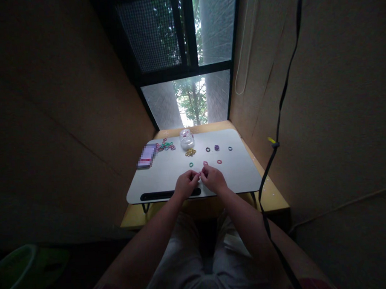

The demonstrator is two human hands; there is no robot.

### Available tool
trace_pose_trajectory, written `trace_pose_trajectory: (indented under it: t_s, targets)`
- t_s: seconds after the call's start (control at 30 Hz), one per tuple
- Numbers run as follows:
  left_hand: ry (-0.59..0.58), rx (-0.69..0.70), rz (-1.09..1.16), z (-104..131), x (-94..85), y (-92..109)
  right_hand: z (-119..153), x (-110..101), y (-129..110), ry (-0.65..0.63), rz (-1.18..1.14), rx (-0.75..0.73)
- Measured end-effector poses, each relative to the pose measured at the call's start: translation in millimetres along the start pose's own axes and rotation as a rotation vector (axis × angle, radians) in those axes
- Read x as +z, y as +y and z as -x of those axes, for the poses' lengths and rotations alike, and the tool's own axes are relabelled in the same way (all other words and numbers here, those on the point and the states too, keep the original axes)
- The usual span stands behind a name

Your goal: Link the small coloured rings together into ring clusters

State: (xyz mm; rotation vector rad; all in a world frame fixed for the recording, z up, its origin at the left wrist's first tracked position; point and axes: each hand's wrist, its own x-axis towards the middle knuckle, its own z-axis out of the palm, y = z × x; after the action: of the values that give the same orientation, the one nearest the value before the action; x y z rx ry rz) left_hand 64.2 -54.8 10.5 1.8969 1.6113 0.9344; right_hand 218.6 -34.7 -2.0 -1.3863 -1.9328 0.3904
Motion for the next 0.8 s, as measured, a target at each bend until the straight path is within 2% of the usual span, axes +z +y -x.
trace_pose_trajectory:
  t_s: [0.6,0.8]
  targets:
    - [0.030,-0.025,0.053,-1.3,2.5,-2.6,-0.4,-3.7,1.9,-0.069,-0.077,-0.110]
    - [0.021,-0.007,0.071,-0.8,3.2,-4.0,-0.7,-4.1,3.1,-0.072,-0.113,-0.077]
